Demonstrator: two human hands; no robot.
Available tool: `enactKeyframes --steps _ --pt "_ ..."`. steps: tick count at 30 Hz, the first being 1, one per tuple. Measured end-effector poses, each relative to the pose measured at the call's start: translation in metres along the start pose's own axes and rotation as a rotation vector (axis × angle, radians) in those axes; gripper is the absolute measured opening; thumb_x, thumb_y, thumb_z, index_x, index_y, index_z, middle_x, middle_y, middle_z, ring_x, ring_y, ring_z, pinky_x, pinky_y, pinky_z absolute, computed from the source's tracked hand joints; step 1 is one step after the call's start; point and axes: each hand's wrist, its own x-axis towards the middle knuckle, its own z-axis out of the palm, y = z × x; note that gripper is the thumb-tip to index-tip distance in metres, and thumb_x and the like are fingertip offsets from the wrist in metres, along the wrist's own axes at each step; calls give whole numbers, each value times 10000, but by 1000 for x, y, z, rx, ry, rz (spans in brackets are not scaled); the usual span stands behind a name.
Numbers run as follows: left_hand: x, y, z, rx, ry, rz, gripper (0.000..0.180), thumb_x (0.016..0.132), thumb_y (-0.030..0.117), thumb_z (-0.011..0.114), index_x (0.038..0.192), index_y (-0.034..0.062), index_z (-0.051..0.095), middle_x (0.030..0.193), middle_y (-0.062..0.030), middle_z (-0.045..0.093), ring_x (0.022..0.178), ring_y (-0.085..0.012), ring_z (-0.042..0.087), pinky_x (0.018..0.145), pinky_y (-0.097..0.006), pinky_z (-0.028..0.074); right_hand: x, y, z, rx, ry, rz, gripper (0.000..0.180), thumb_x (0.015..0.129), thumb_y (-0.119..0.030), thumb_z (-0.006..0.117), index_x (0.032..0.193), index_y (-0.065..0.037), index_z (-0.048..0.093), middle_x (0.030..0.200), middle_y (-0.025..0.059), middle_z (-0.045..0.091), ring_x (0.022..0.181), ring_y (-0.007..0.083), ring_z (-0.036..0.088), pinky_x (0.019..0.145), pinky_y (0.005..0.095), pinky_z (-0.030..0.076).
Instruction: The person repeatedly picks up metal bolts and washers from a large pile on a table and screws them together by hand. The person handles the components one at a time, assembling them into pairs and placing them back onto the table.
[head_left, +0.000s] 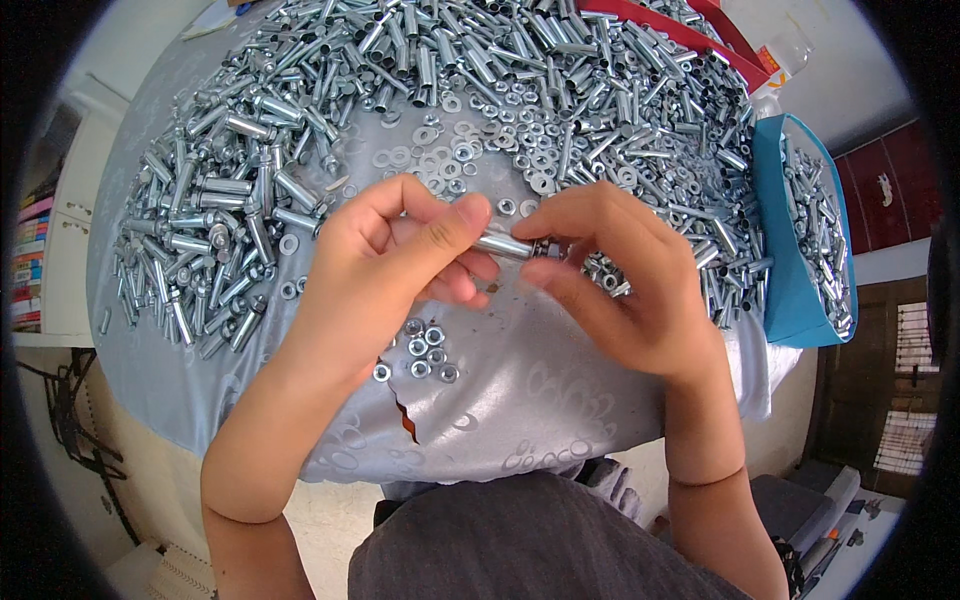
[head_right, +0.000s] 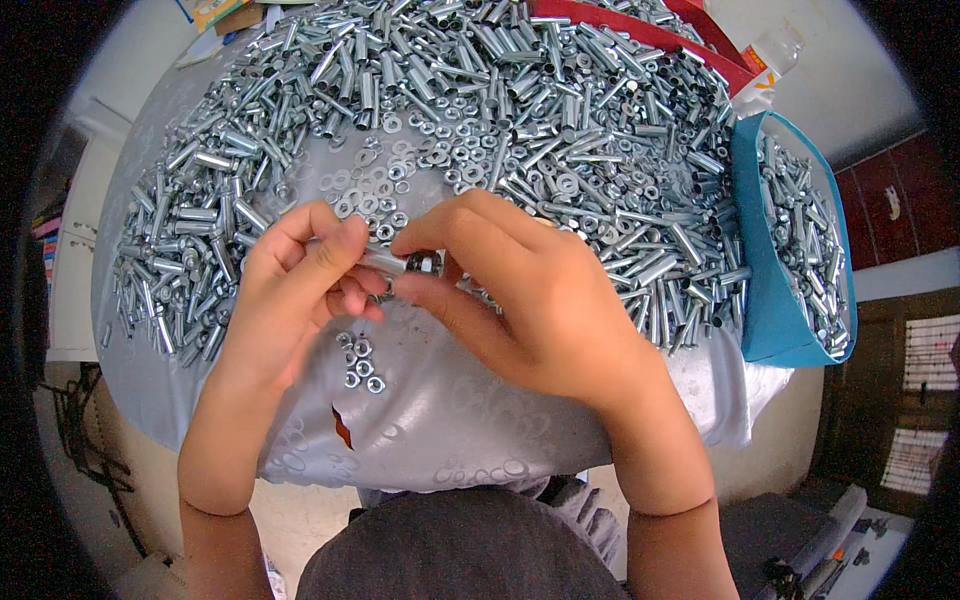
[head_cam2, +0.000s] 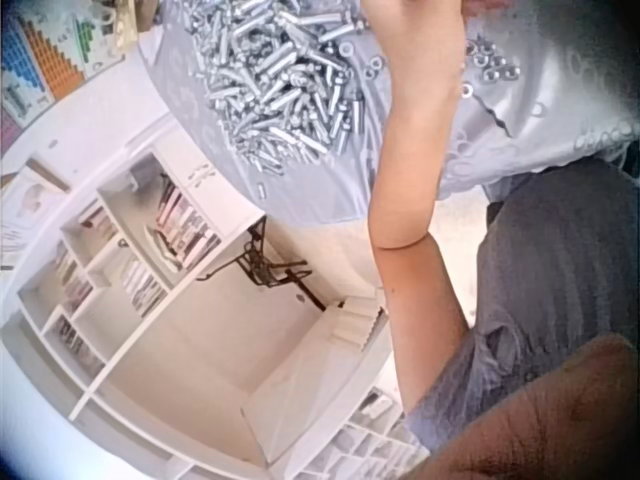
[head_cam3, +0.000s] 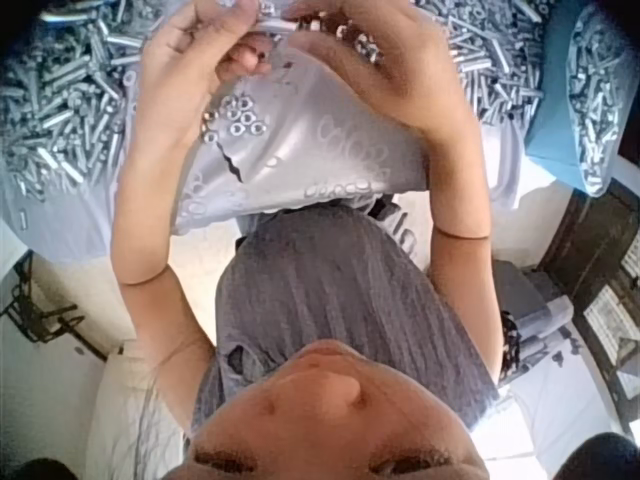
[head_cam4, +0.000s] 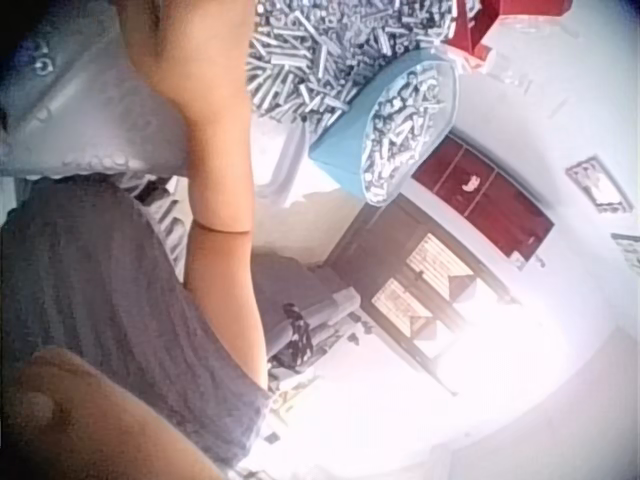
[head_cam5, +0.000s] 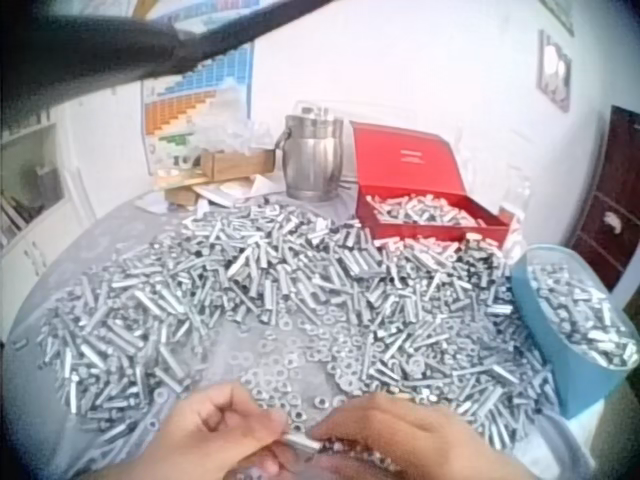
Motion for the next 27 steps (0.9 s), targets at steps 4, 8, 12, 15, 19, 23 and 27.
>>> enactKeyframes --steps 4,8,12,15,19,23,27 --pt "0 1 1 9 -7 -12 197 843 211 573 744 79 465 675 -41 590 559 -88 569 524 -251 510 -1 4 -3 82 -18 35 206 751 -108 647 916 -12 570 794 90 580 654 177 570 567 266 454" --pt "-1 1 0 -1 -2 23 190 845 213 570 752 81 469 680 -44 592 550 -87 565 519 -229 498 -3 -6 5 233 7 143 171 776 -116 625 902 -10 582 793 82 593 697 151 578 584 259 457" --pt "-3 3 4 3 -5 3 194 846 223 569 755 83 471 684 -45 593 549 -86 559 517 -214 484 -4 -2 -1 321 -10 175 191 772 -122 637 916 -11 579 804 51 602 726 126 577 607 239 457" --pt "-2 2 1 17 -11 15 198 845 230 571 754 85 471 683 -43 591 549 -88 557 517 -214 482 -3 -11 3 419 7 321 172 797 -113 605 915 7 573 823 47 598 746 110 571 640 224 452" --pt "-3 3 1 -24 -38 3 217 806 203 627 778 22 511 713 -105 611 578 -114 591 548 -233 515 -4 -7 -1 575 -41 414 225 817 -127 583 964 38 539 910 74 576 778 130 577 666 237 465" --pt "-4 3 2 -2 2 21 207 843 235 572 752 84 464 680 -41 583 545 -78 548 535 -236 502 -4 -10 6 689 -39 432 198 838 -124 565 983 6 524 899 37 568 790 93 551 674 218 450" --pt "-1 4 2 19 -1 5 207 848 235 566 750 88 457 674 -38 579 541 -70 538 542 -242 507 2 -12 0 775 -52 556 249 818 -102 584 1022 14 502 910 55 566 793 109 561 660 237 470"
